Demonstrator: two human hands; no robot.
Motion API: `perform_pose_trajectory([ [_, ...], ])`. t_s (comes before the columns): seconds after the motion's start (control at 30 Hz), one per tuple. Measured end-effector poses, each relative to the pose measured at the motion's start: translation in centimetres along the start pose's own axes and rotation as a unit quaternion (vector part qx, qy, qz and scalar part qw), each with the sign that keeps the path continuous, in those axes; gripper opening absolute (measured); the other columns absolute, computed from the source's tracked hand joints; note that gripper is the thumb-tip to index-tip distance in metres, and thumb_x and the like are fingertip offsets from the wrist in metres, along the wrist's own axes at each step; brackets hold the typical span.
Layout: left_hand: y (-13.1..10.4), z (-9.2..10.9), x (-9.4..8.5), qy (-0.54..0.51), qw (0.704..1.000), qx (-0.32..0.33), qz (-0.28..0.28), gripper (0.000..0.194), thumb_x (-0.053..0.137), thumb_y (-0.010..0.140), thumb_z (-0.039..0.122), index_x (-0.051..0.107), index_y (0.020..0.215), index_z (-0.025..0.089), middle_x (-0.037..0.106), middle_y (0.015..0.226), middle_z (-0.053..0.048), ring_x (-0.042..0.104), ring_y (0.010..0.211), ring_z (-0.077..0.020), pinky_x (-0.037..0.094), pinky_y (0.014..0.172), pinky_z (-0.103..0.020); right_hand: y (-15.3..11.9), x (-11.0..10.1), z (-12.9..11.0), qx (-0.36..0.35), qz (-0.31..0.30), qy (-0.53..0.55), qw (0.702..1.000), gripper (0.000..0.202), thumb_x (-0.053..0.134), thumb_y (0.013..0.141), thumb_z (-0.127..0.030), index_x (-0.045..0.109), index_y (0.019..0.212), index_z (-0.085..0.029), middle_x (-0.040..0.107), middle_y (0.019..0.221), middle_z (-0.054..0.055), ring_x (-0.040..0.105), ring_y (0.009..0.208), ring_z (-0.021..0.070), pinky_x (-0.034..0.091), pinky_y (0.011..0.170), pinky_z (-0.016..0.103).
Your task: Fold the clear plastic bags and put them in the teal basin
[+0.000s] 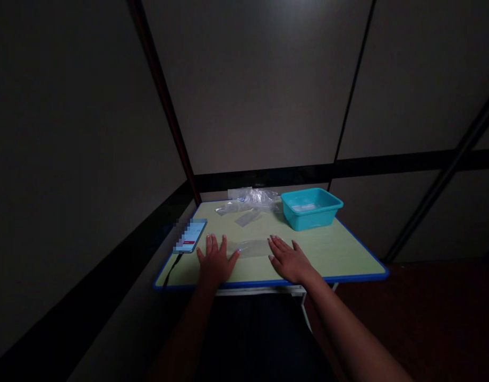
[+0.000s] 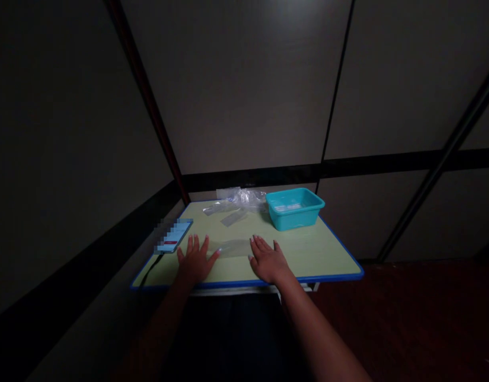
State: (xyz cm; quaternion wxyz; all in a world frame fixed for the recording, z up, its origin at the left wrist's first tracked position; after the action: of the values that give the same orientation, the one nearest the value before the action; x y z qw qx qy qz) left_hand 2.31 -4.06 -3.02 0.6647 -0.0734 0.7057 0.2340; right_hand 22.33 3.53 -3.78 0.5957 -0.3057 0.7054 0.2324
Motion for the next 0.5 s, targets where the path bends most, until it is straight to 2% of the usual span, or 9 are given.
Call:
perform_pose_trajectory([
  [0.1, -0.2, 1.3, -0.7, -0.005, 0.995, 0.095, 0.032, 0.06, 0.033, 0.093, 0.05, 0.031, 0.146, 0.02, 0.022, 0.155, -0.013, 0.013, 0.144, -0.0296, 0.017, 0.108, -0.065, 0.1, 0.0, 0.0, 0.002, 0.006, 0.001, 1.0, 0.063, 0.02, 0.094, -0.041, 0.014, 0.151, -0.015, 0.007, 0.156, 0.007, 0.011, 0.144, 0.0208, 0.009, 0.112, 0.056],
  [0.17, -0.3, 2.1, -0.6, -0.018, 0.987, 0.155, 0.021, 0.054, 0.032, 0.095, 0.046, 0.034, 0.144, 0.024, 0.028, 0.153, -0.008, 0.02, 0.143, -0.026, 0.017, 0.11, -0.062, 0.1, 0.0, 0.1, 0.0, 0.011, -0.002, 1.0, 0.062, 0.02, 0.094, -0.04, 0.014, 0.15, -0.015, 0.008, 0.156, 0.007, 0.011, 0.143, 0.0205, 0.01, 0.112, 0.056],
  [0.23, -0.2, 2.2, -0.4, -0.028, 0.985, 0.171, 0.005, 0.051, 0.032, 0.095, 0.045, 0.038, 0.141, 0.024, 0.033, 0.151, -0.008, 0.024, 0.141, -0.0256, 0.019, 0.11, -0.061, 0.1, 0.0, 0.2, -0.004, 0.015, -0.004, 1.0, 0.061, 0.02, 0.095, -0.04, 0.015, 0.15, -0.015, 0.009, 0.155, 0.008, 0.011, 0.143, 0.0201, 0.01, 0.112, 0.055],
  [0.3, -0.1, 1.9, -0.4, -0.03, 0.987, 0.154, 0.014, 0.053, 0.034, 0.094, 0.046, 0.04, 0.14, 0.021, 0.034, 0.15, -0.011, 0.026, 0.141, -0.0274, 0.022, 0.109, -0.061, -0.1, 0.0, 0.2, -0.007, 0.018, -0.004, 1.0, 0.061, 0.019, 0.096, -0.043, 0.015, 0.15, -0.016, 0.01, 0.155, 0.007, 0.01, 0.143, 0.0196, 0.008, 0.112, 0.055],
  [0.4, 0.0, 0.8, -1.1, -0.021, 0.994, 0.077, 0.077, 0.056, 0.034, 0.094, 0.041, 0.037, 0.142, 0.013, 0.029, 0.151, -0.016, 0.023, 0.142, -0.0291, 0.022, 0.109, -0.062, -0.3, -0.6, 0.1, 0.015, 0.041, -0.006, 0.999, 0.059, 0.02, 0.097, -0.045, 0.012, 0.151, -0.022, 0.004, 0.156, 0.006, 0.005, 0.144, 0.0206, 0.001, 0.111, 0.059],
  [0.5, 0.0, -0.1, -1.2, -0.022, 0.995, 0.025, 0.093, 0.052, 0.03, 0.095, 0.033, 0.036, 0.142, 0.011, 0.029, 0.152, -0.016, 0.022, 0.142, -0.0273, 0.022, 0.109, -0.061, 0.2, -1.7, -1.4, 0.045, 0.069, -0.005, 0.997, 0.057, 0.02, 0.098, -0.043, 0.01, 0.151, -0.024, -0.001, 0.156, 0.004, 0.001, 0.144, 0.0225, -0.007, 0.107, 0.063],
])
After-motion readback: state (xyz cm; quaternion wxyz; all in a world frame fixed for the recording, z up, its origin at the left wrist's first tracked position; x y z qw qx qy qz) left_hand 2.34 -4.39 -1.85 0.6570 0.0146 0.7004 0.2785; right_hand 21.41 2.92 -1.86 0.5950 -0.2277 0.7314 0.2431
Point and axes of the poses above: each hand's wrist, its own y-axis towards the middle knuckle, its own x-axis out of the palm, z = x × y, the point moved 7 cm from there along y, towards the middle knuckle
